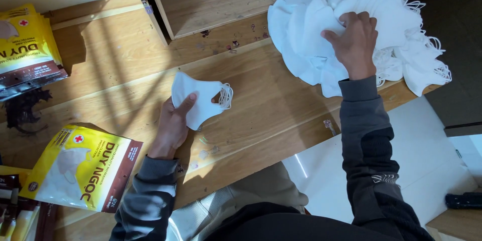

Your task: Manually folding individual face masks and inserting them into plastic packaging bags at a workspace.

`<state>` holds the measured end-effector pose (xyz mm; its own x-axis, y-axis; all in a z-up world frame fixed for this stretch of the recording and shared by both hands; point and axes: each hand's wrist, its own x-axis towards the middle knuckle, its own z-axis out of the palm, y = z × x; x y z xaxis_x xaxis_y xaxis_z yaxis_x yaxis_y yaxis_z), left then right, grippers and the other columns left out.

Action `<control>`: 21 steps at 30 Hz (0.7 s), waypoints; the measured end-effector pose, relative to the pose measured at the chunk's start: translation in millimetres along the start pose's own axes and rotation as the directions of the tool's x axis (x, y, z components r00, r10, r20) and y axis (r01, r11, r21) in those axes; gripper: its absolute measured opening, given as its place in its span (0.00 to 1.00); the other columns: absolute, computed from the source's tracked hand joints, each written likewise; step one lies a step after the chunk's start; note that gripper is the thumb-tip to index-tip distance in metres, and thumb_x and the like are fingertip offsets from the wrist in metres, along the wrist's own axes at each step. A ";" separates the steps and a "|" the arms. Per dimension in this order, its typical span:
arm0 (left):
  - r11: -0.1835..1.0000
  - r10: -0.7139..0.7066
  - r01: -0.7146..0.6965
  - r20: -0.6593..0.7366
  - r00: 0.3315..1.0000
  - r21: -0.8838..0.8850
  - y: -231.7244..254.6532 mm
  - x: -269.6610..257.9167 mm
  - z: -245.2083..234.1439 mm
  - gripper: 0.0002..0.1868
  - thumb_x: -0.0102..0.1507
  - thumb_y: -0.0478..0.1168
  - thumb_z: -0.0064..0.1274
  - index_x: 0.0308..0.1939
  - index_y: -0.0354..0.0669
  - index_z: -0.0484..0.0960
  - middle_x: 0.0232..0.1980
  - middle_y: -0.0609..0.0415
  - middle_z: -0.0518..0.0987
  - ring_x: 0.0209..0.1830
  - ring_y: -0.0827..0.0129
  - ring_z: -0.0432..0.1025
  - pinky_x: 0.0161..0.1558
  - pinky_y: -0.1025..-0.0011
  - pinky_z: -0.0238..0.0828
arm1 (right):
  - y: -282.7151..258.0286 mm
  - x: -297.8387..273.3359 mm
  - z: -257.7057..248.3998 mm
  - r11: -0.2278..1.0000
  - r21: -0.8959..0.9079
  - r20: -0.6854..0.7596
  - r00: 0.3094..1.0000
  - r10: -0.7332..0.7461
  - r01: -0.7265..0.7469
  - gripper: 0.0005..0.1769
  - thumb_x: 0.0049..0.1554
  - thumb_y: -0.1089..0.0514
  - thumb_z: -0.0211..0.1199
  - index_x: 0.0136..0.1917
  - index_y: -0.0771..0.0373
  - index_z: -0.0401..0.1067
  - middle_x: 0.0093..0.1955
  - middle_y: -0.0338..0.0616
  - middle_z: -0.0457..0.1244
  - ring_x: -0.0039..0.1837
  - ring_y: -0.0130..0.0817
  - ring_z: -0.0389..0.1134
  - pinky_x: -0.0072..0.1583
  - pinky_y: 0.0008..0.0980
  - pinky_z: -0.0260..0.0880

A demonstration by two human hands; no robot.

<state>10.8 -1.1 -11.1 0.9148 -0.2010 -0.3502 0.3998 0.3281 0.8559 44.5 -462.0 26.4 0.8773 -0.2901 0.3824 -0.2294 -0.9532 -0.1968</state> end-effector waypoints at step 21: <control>0.993 0.119 -0.119 -0.022 0.993 -0.009 1.8 -1.8 0.9 0.14 0.60 0.44 0.61 0.43 0.37 0.82 0.39 0.51 0.83 0.37 0.68 0.79 0.40 0.70 0.80 | -150.4 -49.2 36.0 -0.131 0.986 0.054 0.942 -0.332 -0.103 0.17 0.57 0.49 0.74 0.51 0.59 0.71 0.42 0.33 0.64 0.41 0.23 0.65 0.43 0.24 0.66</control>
<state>9.8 -0.9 -8.6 0.9570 -0.1400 -0.2540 0.2881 0.3577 0.8883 51.0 -301.3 4.8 0.9252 0.0482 0.3765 0.3554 0.2388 -0.9037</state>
